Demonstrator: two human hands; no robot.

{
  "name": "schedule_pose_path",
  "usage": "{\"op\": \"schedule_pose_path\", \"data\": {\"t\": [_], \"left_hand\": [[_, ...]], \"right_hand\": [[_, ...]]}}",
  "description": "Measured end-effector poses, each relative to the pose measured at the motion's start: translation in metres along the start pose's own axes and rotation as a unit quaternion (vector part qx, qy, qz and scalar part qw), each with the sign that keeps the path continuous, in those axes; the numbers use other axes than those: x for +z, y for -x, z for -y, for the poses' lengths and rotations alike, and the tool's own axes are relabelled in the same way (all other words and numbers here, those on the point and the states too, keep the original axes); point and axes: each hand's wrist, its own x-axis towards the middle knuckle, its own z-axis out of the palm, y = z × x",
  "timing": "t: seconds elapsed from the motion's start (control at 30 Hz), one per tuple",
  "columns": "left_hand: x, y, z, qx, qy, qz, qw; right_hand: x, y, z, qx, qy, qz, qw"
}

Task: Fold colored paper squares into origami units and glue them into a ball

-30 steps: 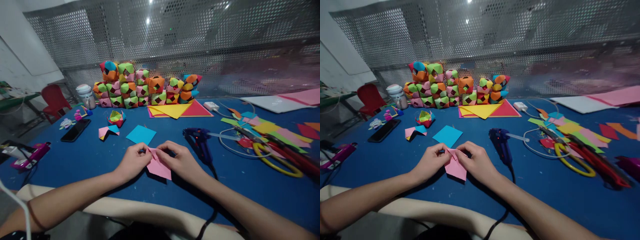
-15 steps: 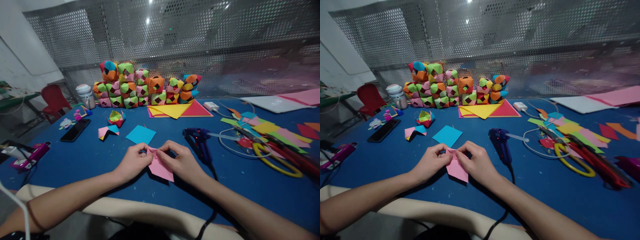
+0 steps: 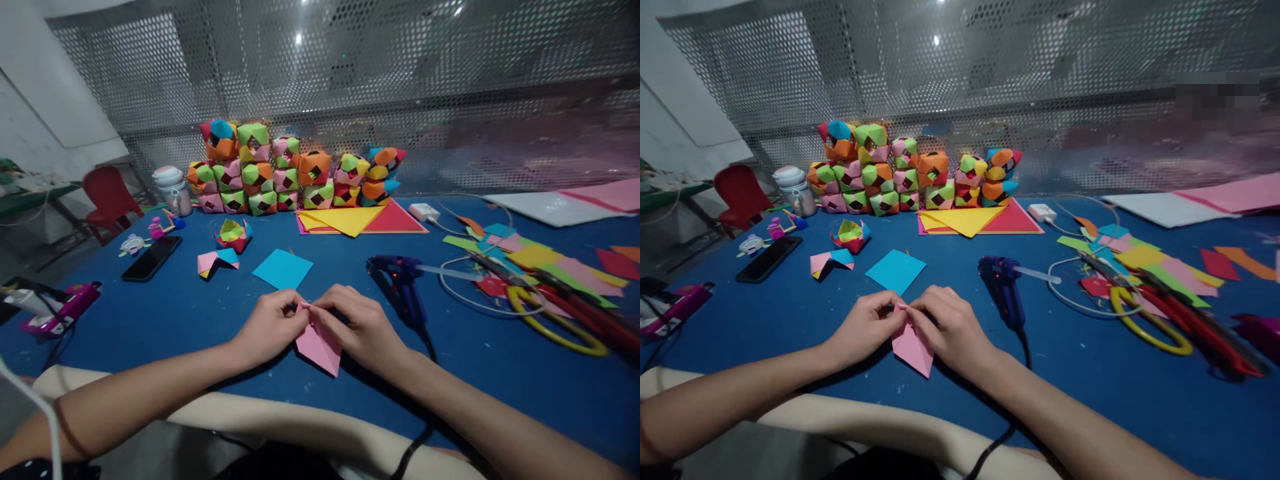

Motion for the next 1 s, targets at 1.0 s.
{"op": "schedule_pose_path", "data": {"t": [1.0], "left_hand": [[0.004,-0.002,0.008,0.017,0.003,-0.04,0.999]], "right_hand": [[0.002,0.0,-0.005,0.055,0.063,0.018,0.996]]}}
